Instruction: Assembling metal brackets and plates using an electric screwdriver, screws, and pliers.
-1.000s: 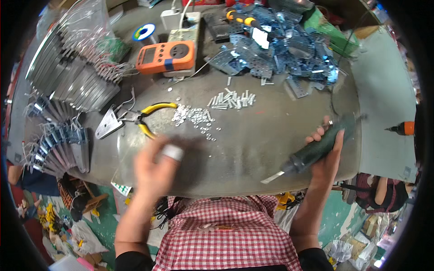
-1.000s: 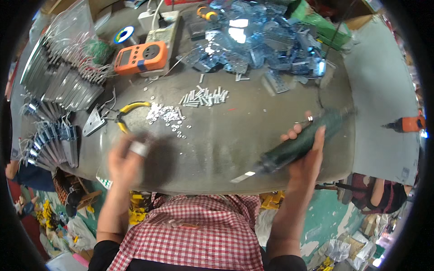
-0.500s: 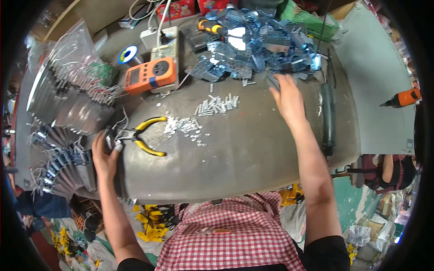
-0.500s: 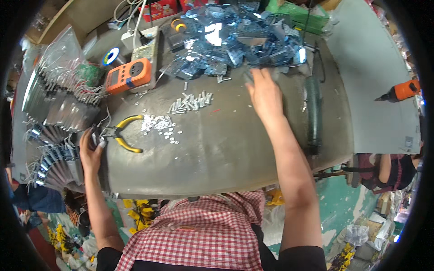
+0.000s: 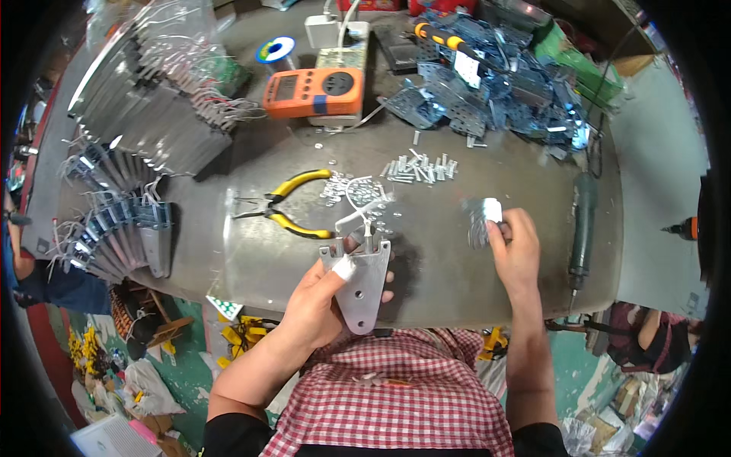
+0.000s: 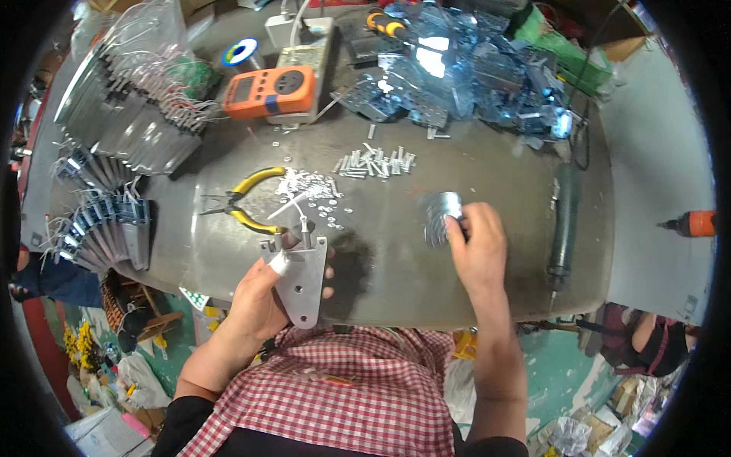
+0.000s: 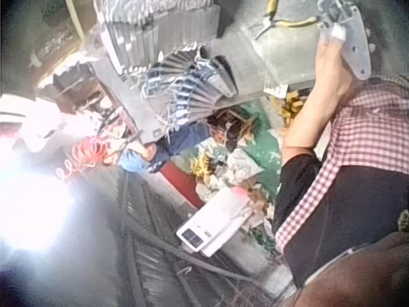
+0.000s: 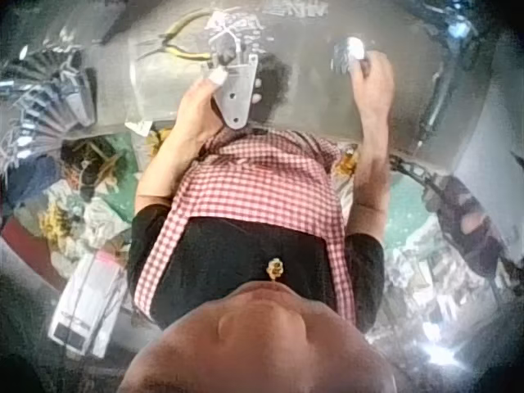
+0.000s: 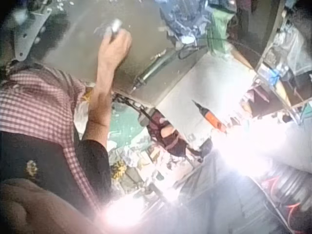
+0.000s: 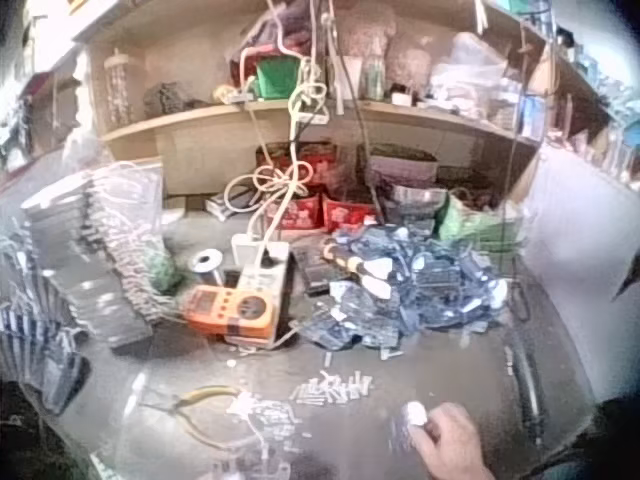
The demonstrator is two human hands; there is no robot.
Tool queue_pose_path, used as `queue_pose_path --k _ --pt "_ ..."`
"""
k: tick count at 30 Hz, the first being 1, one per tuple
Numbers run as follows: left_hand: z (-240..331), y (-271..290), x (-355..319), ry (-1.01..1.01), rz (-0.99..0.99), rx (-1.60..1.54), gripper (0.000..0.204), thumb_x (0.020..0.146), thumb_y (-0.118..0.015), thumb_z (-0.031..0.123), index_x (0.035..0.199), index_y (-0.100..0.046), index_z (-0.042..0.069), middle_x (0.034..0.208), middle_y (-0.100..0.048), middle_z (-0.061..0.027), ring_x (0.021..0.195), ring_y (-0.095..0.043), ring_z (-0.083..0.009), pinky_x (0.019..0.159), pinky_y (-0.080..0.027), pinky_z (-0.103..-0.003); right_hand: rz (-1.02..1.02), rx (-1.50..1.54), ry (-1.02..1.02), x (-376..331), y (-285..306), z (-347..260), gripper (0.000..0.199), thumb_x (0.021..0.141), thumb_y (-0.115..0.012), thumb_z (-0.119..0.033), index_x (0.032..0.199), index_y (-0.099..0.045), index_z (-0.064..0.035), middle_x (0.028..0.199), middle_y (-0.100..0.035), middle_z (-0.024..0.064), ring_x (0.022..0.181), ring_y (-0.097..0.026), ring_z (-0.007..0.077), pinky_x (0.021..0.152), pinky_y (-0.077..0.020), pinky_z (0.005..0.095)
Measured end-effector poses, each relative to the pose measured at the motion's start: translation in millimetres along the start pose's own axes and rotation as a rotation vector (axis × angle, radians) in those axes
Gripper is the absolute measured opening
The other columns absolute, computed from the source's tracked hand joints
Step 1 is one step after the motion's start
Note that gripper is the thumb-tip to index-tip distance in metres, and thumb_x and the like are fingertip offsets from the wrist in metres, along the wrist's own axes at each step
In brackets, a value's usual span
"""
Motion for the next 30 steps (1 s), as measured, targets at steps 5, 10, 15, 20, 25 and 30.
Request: queue_pose_path --k 5,10,15,20,25,30 --pt "-23 -17 8 0.069 -0.259 0.177 0.047 0.085 -0.048 0.010 0.128 -0.029 0.003 0.119 -0.049 -0.0154 0.104 -0.053 -0.0252 0.088 -0.044 -0.039 -0.130 0.736 0.198 -7 -1 -65 0.011 0.070 -0.068 -0.004 0.076 -0.060 -0.0027 0.076 -0.056 0.0070 0.066 -0.055 0.0181 0.057 -0.0445 0.0267" --pt "-28 -18 13 0.114 -0.183 0.230 0.034 0.092 -0.037 0.020 0.119 -0.040 -0.001 0.103 -0.058 -0.0149 0.088 -0.060 -0.0224 0.078 -0.049 -0.033 -0.093 0.644 0.358 10 -8 -75 0.014 0.068 -0.068 -0.003 0.081 -0.063 -0.0025 0.077 -0.059 0.0095 0.069 -0.057 0.0192 0.060 -0.0457 0.0276" --pt "-12 -13 23 -0.023 -0.099 0.428 0.030 0.092 -0.038 0.018 0.114 -0.044 -0.002 0.102 -0.058 -0.0145 0.085 -0.061 -0.0221 0.074 -0.050 -0.032 0.104 0.098 0.315 79 -21 -17 0.015 0.073 -0.063 -0.009 0.086 -0.057 -0.0042 0.078 -0.056 0.0115 0.075 -0.055 0.0308 0.067 -0.0452 0.0380" --pt "-8 -14 27 -0.005 -0.046 0.318 0.028 0.090 -0.038 0.014 0.113 -0.046 -0.001 0.100 -0.057 -0.0124 0.082 -0.061 -0.0222 0.071 -0.051 -0.033 0.040 -0.116 0.352 90 -32 -4 0.024 0.072 -0.060 -0.006 0.095 -0.053 -0.0048 0.078 -0.054 0.0123 0.076 -0.054 0.0321 0.068 -0.0452 0.0396" --pt "-10 -9 32 -0.036 -0.023 0.342 0.037 0.092 -0.038 0.026 0.114 -0.047 -0.002 0.099 -0.059 -0.0178 0.080 -0.061 -0.0228 0.068 -0.051 -0.032 -0.358 0.713 -0.058 31 -16 -51 0.014 0.076 -0.061 -0.004 0.089 -0.058 -0.0032 0.077 -0.059 0.0066 0.067 -0.058 0.0160 0.061 -0.0459 0.0271" --pt "-11 -13 32 -0.100 0.022 0.435 0.026 0.091 -0.044 0.019 0.105 -0.052 -0.002 0.089 -0.061 -0.0080 0.077 -0.060 -0.0148 0.066 -0.050 -0.028 -0.405 0.732 0.133 10 -9 -74 0.014 0.074 -0.062 -0.004 0.088 -0.059 -0.0034 0.076 -0.057 0.0049 0.065 -0.057 0.0169 0.060 -0.0462 0.0287"
Point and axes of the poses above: each hand's wrist, its own x-axis towards the middle knuckle, its own y-axis out of the back of the hand, z = x × y, the point moved 3 cm from there along x, towards the middle knuckle
